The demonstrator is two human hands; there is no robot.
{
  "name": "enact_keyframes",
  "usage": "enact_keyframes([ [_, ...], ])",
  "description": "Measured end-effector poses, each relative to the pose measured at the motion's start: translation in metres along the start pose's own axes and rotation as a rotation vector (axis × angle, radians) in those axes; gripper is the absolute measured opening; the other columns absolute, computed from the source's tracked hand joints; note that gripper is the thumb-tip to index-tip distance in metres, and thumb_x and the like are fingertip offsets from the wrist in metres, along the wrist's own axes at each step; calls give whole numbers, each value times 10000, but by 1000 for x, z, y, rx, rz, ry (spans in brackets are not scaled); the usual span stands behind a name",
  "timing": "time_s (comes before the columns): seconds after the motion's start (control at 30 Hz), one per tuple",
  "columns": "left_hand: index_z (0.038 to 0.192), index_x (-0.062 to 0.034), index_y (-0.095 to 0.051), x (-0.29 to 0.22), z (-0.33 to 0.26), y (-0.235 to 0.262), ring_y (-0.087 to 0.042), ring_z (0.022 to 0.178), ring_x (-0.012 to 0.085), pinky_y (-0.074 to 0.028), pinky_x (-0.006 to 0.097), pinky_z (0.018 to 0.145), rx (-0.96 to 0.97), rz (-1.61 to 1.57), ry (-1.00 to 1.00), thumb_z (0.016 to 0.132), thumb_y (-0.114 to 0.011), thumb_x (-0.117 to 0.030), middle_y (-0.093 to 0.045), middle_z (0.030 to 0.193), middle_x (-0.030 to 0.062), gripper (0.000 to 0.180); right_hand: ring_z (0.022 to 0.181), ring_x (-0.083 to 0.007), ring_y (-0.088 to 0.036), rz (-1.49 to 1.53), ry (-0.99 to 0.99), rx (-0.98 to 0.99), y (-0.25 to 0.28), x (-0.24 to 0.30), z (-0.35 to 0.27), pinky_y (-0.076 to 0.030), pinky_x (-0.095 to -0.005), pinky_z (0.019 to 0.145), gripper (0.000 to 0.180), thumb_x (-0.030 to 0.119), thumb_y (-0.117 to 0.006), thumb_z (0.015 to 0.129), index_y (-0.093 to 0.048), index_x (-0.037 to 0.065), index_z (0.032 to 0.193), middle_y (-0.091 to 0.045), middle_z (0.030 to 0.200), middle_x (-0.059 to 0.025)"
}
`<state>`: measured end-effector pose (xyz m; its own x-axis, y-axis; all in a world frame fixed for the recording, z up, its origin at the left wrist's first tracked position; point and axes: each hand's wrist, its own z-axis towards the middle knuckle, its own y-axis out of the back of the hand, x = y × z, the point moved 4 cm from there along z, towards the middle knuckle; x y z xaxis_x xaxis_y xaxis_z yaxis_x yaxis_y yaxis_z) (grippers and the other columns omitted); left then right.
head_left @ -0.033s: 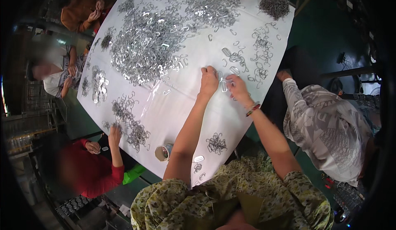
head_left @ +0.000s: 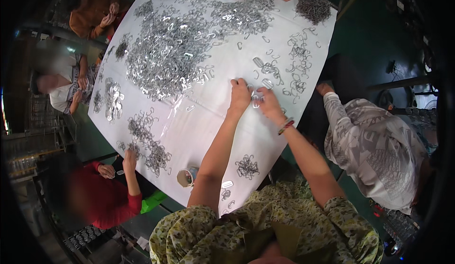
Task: The person sits at a table with several others and sorts small metal clips or fasteners by hand. They gather clips into piles, separate them, and occasionally place them into a small container. The task is repetitive and involves fine hand movements to handle the small items.
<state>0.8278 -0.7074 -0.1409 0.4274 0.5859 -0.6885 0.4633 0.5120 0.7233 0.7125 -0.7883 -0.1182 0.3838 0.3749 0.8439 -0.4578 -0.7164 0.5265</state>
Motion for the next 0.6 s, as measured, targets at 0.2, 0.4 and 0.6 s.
enact_keyframes([
  [0.2, 1061, 38, -470, 15, 25, -22, -608, 851, 449, -525, 459, 772, 106, 204, -17, 769, -708, -63, -501, 1039, 294, 390, 975, -423, -576, -452, 306, 30, -34, -8, 19, -511, -457, 826, 300, -23, -642, 753, -536, -60, 1032, -532, 1073, -256],
  [0.4, 1079, -19, -490, 25, 8, 5, -598, 911, 410, -494, 448, 797, 210, 60, -85, 759, -695, -26, -552, 962, 266, 381, 903, -369, -605, -354, 86, 231, -37, -5, 24, -535, -412, 790, 329, -53, -631, 733, -555, -31, 1053, -565, 1008, -213],
  [0.6, 1087, 6, -478, 25, -16, 9, -537, 977, 409, -473, 456, 834, 100, 120, -19, 768, -673, 0, -521, 988, 262, 374, 767, -155, -590, 772, -215, 495, 14, 0, 17, -518, -282, 655, 289, 75, -701, 802, -555, 24, 1045, -581, 845, -54],
])
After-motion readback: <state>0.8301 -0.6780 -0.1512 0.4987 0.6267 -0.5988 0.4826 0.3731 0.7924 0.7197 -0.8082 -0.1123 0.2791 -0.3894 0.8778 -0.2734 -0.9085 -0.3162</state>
